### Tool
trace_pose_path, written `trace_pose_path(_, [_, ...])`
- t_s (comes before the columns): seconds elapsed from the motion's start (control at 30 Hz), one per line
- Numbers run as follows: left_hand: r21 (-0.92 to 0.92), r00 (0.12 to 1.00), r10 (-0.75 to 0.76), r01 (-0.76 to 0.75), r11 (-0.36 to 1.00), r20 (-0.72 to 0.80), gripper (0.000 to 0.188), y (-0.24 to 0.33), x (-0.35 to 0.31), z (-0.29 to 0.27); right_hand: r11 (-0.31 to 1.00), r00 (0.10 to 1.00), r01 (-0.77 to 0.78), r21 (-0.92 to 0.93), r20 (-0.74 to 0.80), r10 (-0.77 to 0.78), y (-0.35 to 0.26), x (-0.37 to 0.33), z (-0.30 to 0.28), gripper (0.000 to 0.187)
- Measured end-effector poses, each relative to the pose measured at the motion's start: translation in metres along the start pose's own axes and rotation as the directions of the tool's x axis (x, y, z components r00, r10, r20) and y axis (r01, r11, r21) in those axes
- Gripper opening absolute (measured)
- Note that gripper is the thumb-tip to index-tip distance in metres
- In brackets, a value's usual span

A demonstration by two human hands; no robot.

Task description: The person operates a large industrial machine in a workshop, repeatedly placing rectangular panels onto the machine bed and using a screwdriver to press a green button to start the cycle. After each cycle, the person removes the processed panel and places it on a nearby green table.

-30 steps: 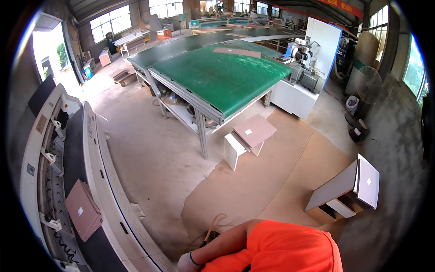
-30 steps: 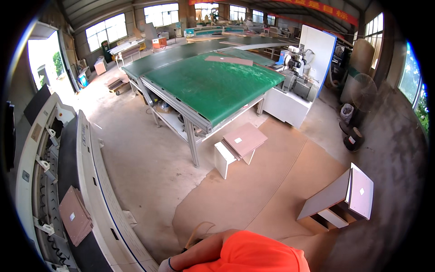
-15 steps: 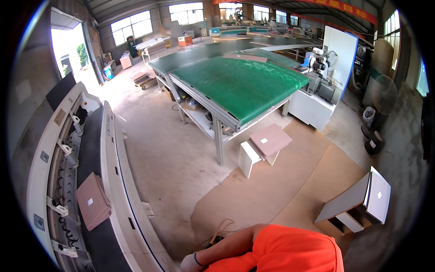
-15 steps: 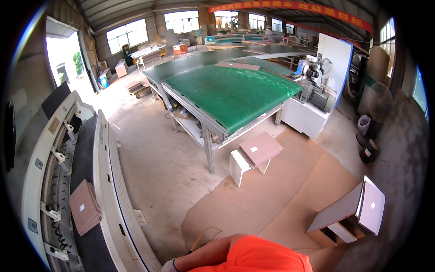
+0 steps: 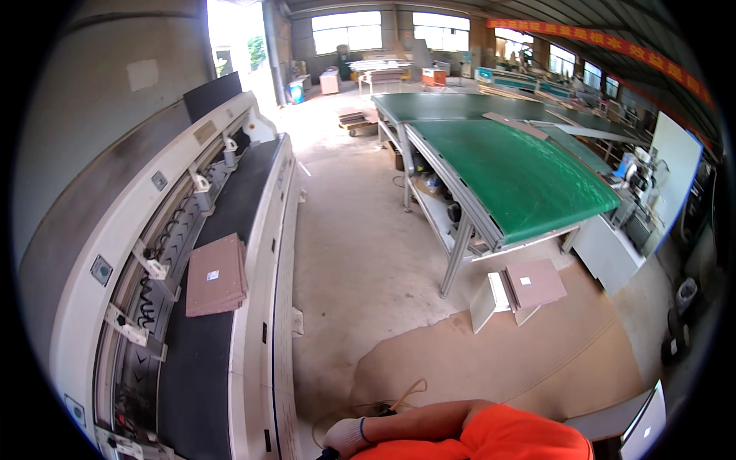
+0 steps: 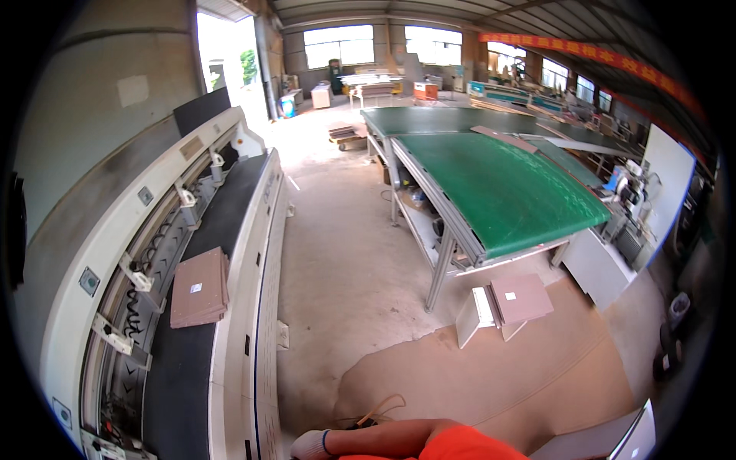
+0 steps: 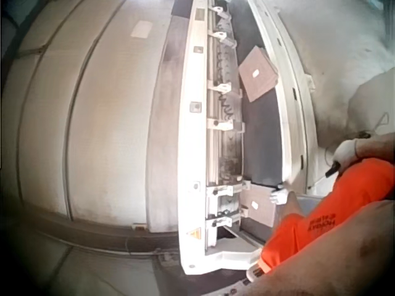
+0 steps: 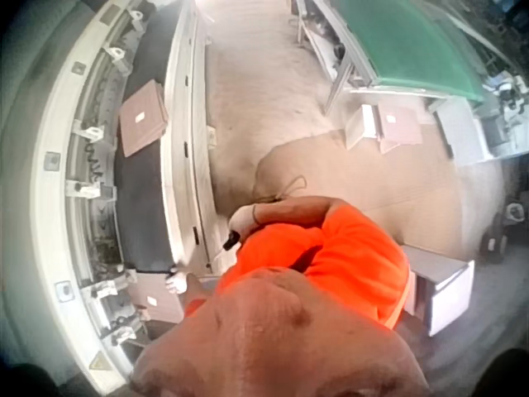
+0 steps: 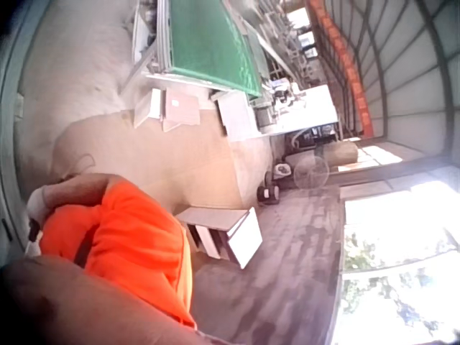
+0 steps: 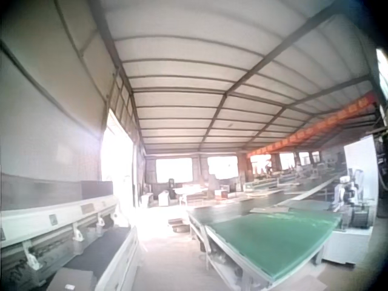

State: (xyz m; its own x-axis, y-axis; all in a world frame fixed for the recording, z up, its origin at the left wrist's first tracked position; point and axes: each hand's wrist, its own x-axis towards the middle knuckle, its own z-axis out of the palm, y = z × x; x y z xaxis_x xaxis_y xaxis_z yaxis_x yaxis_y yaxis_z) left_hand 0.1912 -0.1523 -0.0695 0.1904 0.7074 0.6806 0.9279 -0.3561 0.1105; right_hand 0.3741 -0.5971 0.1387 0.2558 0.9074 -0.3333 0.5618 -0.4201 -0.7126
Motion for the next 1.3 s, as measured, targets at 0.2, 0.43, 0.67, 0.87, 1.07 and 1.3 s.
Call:
trace_pose_path(0.2, [0.090, 0.999, 0.009, -0.005, 0.996, -0.039, 0.083, 0.003, -0.003, -0.005, 1.000, 1.000, -0.001, 0.022, -0.030, 0.002, -0.013, -0.006, -0.014, 0.033])
trace_pose_path(0.43, [0.102, 0.997, 0.043, -0.037, 0.994, -0.057, 0.080, 0.007, -0.002, -0.008, 0.993, 0.986, -0.110, 0.049, -0.118, 0.115, -0.019, -0.013, -0.024, 0.033])
trace_pose_path(0.67, [0.082, 0.999, 0.021, -0.017, 0.996, -0.040, 0.075, 0.007, -0.002, -0.006, 0.991, 0.986, -0.125, 0.051, -0.105, 0.129, -0.018, -0.017, -0.026, 0.034])
trace_pose_path(0.87, [0.050, 1.000, -0.016, 0.016, 0.999, 0.002, 0.074, -0.003, 0.010, -0.012, 0.990, 0.986, -0.132, 0.047, -0.092, 0.136, -0.024, -0.023, -0.033, 0.033])
trace_pose_path(1.07, [0.055, 0.976, -0.164, 0.158, 0.986, 0.146, 0.080, 0.003, 0.014, -0.024, 0.988, 0.984, -0.138, 0.064, -0.108, 0.145, -0.019, -0.026, -0.031, 0.033])
trace_pose_path(1.3, [0.130, 0.996, -0.037, 0.048, 0.990, -0.082, 0.085, -0.013, 0.017, -0.015, 0.991, 0.991, -0.130, 0.028, -0.035, 0.131, -0.028, -0.023, -0.031, 0.031])
